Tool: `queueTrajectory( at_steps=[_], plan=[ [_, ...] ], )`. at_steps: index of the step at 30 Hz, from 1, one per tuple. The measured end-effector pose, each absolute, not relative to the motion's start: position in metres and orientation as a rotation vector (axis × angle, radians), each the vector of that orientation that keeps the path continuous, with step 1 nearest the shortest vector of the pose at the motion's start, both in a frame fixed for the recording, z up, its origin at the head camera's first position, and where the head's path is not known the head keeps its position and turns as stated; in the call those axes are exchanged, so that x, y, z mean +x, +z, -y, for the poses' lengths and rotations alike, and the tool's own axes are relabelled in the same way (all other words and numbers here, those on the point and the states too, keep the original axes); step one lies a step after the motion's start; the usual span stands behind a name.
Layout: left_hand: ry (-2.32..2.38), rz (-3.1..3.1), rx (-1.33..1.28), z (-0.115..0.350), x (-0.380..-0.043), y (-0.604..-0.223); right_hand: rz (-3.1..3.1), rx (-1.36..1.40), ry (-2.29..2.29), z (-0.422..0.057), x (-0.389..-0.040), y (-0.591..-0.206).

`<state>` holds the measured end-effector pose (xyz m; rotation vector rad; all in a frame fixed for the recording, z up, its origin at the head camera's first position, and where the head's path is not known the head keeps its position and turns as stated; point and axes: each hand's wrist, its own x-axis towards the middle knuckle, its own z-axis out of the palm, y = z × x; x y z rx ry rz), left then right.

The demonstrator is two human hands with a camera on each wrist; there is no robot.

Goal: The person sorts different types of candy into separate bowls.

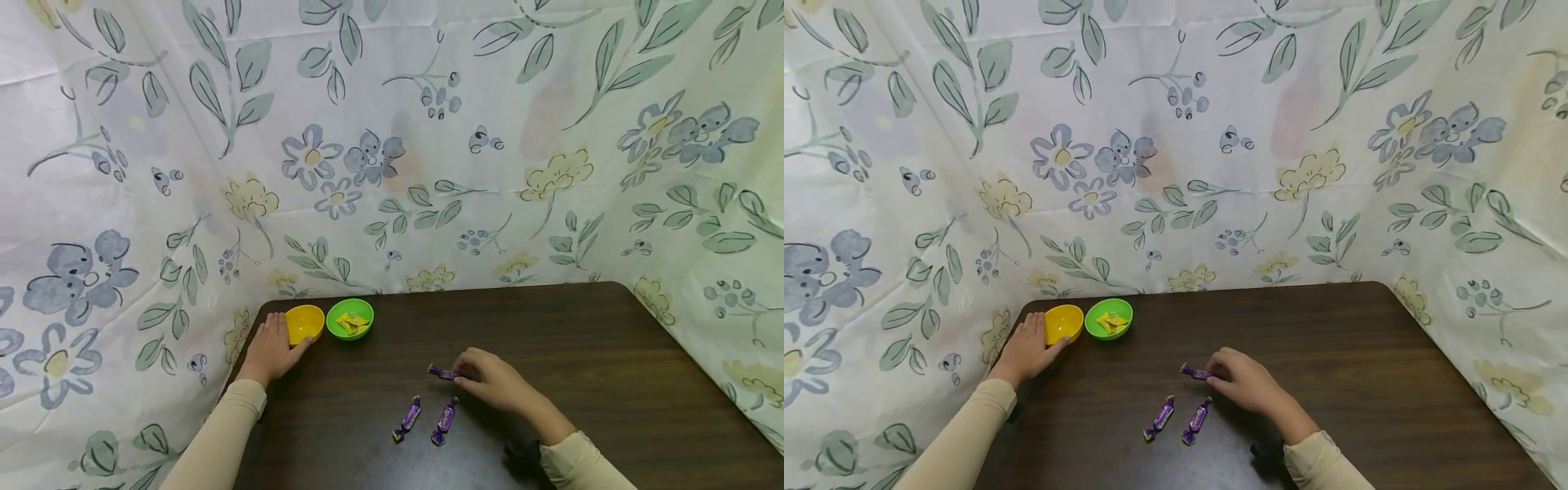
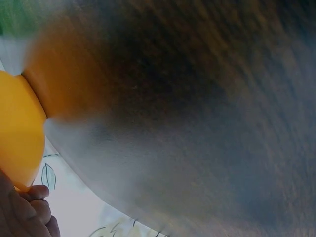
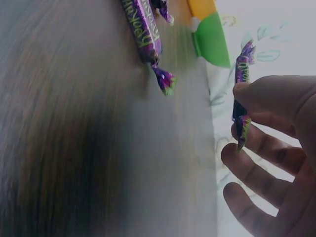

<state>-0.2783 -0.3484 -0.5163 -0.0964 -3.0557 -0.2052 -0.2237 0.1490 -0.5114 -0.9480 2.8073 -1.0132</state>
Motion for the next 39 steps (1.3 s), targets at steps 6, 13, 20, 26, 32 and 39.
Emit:
queueTrajectory(
  at_steps=[6, 13, 20, 26, 32, 39],
  plan=[
    [-0.206, 3.067, -0.088, 0.349, -0.277, -0.517, -2.79, -0.986, -1.041, -0.137, -0.226, -0.513],
    [-0.209, 3.063, -0.084, 0.349, -0.277, -0.518, -2.781, -1.02, -1.056, -0.122, -0.23, -0.511],
    [-0.198, 3.076, -0.081, 0.35, -0.278, -0.518, -2.767, -1.017, -1.117, -0.11, -0.231, -0.509],
    [-0.19, 3.077, -0.088, 0.351, -0.279, -0.519, -2.732, -1.054, -1.194, -0.099, -0.232, -0.509],
    [-0.193, 3.07, -0.091, 0.352, -0.281, -0.52, -2.7, -1.033, -1.203, -0.087, -0.233, -0.508],
    [-0.183, 3.075, -0.085, 0.352, -0.282, -0.52, -2.721, -1.016, -1.197, -0.078, -0.234, -0.506]
  ],
)
